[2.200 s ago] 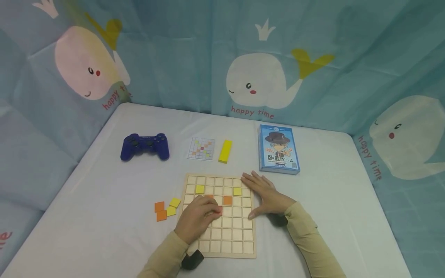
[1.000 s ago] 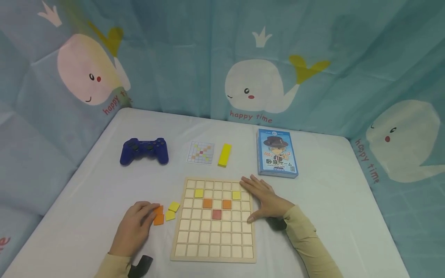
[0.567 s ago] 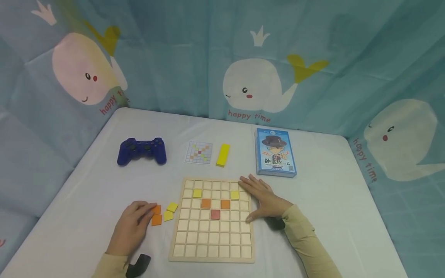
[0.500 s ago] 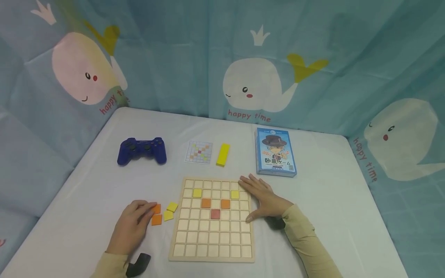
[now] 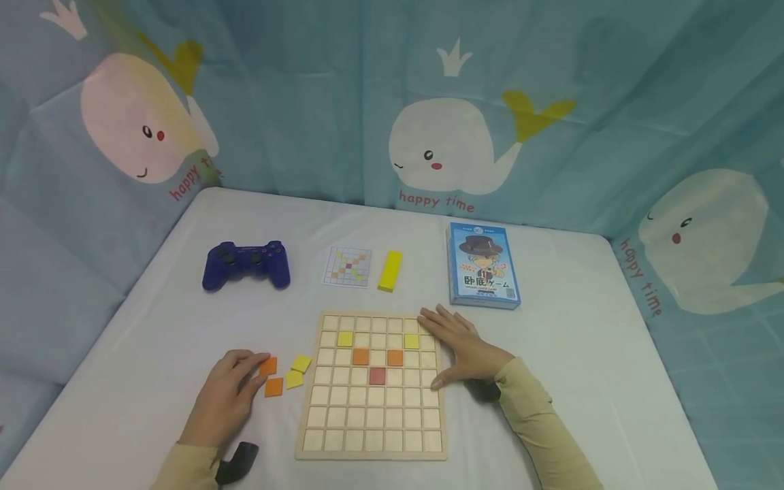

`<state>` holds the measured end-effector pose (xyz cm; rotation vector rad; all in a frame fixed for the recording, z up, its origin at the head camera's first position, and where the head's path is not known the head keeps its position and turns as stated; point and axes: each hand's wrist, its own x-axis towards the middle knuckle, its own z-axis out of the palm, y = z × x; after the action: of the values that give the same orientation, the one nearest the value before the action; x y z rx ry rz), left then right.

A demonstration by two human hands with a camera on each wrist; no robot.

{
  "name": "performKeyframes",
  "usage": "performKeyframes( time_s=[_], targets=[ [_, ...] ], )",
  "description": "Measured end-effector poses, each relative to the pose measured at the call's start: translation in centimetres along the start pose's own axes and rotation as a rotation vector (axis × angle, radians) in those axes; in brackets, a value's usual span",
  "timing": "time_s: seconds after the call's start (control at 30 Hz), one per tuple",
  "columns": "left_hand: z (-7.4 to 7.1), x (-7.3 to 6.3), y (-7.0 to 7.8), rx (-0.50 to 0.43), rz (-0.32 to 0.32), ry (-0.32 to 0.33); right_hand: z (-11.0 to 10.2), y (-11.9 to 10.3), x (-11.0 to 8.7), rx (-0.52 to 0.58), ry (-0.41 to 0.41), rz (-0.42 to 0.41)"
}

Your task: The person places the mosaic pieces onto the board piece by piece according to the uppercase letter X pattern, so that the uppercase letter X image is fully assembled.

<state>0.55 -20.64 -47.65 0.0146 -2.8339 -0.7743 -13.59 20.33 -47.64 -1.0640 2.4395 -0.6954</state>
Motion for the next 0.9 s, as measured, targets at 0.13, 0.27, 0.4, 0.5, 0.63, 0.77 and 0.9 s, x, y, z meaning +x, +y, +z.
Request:
performKeyframes(
  time_s=[0.13,0.27,0.4,0.5,0.63,0.77,0.9],
  targets=[
    [-0.1,0.1,0.2,0.004,-0.001,0.009,0.0,0.1,0.0,0.002,-0.005,0.006],
    [-0.3,0.2,0.8,0.026,-0.062,-0.022,0.1,0.2,0.0,0.003,-0.004,0.000],
    [-0.6,0.3,1.7,0.041,-0.073,-0.016,0.1,0.2,-0.1,0.007,0.003,-0.007],
    [-0.6,0.4,2.6,0.027,0.016,0.046,0.1,0.3,-0.1,0.002,0.002,-0.004],
    [-0.1,0.5,4.2,-0.022,0.182,0.108,0.2,0.4,-0.1,0.000,0.004,-0.002],
    [1.1,0.5,6.1,-0.108,0.316,0.099,0.2,0.4,0.0,0.004,0.012,-0.011],
    [2.5,0.2,7.4,-0.173,0.374,0.043,0.3,0.5,0.1,0.007,0.014,-0.021]
  ],
)
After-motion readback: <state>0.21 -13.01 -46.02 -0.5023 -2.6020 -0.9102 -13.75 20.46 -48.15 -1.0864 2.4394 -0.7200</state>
